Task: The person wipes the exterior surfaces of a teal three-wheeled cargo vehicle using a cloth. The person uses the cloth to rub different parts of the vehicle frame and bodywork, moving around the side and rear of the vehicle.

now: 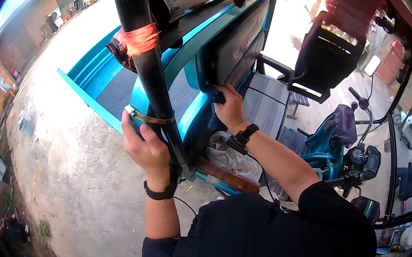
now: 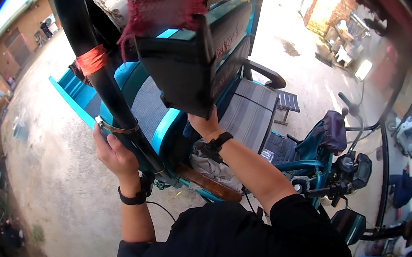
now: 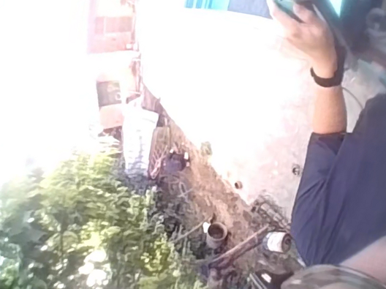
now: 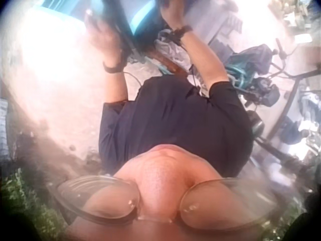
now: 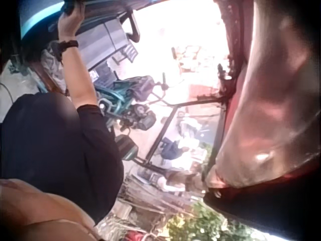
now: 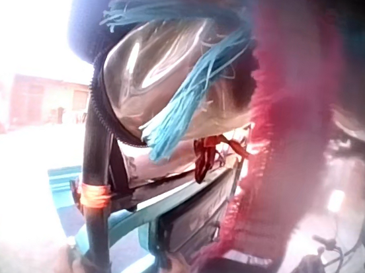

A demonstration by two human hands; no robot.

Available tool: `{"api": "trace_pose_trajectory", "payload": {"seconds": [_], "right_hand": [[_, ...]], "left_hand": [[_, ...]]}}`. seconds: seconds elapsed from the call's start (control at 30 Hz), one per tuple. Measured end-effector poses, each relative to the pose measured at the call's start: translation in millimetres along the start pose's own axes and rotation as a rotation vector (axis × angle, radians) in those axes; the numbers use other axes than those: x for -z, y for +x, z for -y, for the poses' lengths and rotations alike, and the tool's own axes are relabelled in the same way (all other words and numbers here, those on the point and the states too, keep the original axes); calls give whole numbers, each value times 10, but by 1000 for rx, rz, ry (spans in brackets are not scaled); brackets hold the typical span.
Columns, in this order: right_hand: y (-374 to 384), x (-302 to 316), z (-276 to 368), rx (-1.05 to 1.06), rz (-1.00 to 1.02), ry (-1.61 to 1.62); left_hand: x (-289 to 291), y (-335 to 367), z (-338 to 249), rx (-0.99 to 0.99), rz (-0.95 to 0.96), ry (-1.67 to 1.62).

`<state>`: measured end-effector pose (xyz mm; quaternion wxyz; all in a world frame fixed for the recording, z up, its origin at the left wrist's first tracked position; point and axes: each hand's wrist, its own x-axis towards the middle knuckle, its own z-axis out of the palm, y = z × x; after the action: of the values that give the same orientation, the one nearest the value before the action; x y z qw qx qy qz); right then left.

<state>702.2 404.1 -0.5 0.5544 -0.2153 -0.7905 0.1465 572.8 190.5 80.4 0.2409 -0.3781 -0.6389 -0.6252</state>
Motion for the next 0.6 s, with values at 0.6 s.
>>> {"api": "trace_pose_trajectory", "payload": {"seconds": [0.6], "right_hand": [[169, -26, -101, 37, 124, -160]], "left_hand": [[52, -23, 21, 11, 16, 32]]}}
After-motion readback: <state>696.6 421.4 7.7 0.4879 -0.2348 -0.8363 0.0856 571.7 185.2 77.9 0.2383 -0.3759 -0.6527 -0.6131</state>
